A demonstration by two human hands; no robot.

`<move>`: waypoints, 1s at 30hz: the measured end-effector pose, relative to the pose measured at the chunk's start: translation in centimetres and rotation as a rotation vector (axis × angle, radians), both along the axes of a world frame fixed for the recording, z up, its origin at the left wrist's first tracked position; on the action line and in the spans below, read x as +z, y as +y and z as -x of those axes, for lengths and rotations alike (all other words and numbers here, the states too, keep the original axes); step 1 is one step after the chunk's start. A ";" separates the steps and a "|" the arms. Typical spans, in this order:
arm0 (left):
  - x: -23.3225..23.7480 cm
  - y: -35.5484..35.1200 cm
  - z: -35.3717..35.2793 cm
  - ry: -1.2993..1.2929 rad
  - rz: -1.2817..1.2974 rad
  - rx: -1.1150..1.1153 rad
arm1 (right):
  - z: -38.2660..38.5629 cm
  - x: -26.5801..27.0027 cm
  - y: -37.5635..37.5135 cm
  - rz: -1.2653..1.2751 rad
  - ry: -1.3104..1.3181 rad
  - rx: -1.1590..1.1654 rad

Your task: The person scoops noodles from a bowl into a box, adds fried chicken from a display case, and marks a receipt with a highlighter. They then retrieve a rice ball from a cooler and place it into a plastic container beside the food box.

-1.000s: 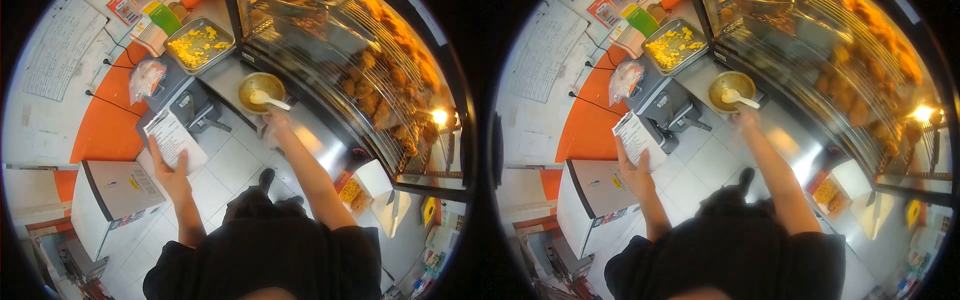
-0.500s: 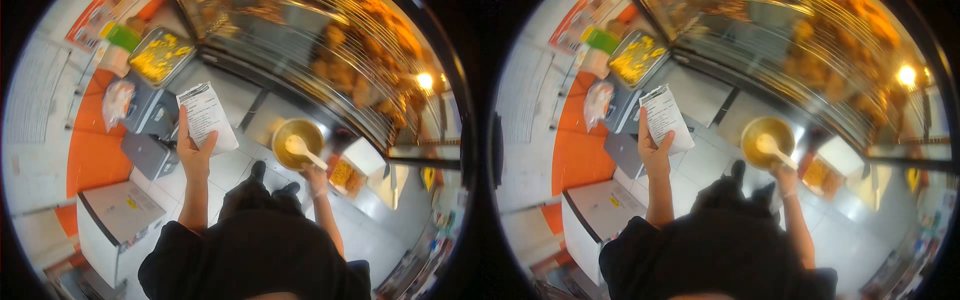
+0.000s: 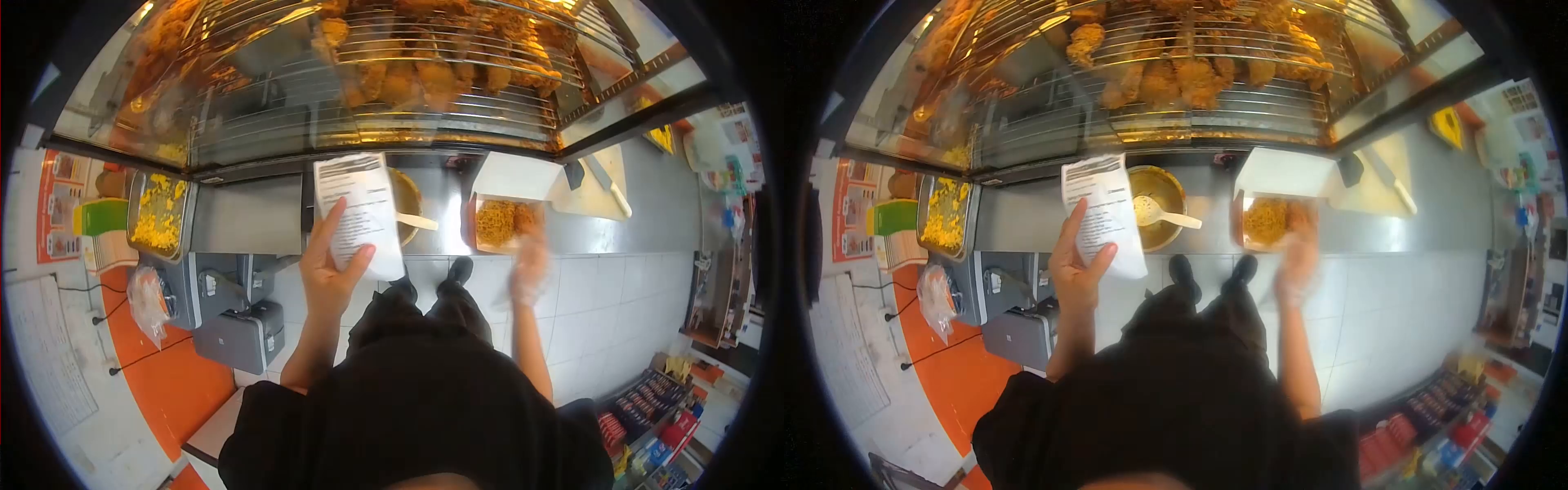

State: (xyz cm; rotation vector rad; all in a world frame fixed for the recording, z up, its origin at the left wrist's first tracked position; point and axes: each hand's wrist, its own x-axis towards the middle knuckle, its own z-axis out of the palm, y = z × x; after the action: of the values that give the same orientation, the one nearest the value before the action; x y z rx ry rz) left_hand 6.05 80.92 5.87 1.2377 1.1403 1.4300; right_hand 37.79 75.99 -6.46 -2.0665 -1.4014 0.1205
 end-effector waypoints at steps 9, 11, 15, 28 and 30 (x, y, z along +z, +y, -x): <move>3.1 1.8 -7.6 -0.028 -0.039 -0.455 | -11.5 -6.3 2.2 0.629 0.292 -0.048; 4.5 1.3 -9.8 -0.063 -0.148 -0.498 | -10.6 -3.9 2.8 0.695 0.216 -0.056; 5.7 -0.4 -13.8 0.006 -0.193 -0.561 | -9.7 -2.8 2.5 0.662 0.156 -0.103; 8.0 -6.2 -34.0 -0.028 -0.190 -0.763 | -25.4 -0.1 -11.3 0.409 0.397 -0.260; 7.8 -6.7 -37.1 -0.081 -0.188 -0.817 | -29.9 -1.7 -14.5 0.409 0.496 -0.390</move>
State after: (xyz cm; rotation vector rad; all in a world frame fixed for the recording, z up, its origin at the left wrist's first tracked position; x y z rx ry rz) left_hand 43.11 74.20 13.71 1.5173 0.3510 0.9485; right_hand 67.71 61.49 -8.20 -2.3740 -0.6991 0.7488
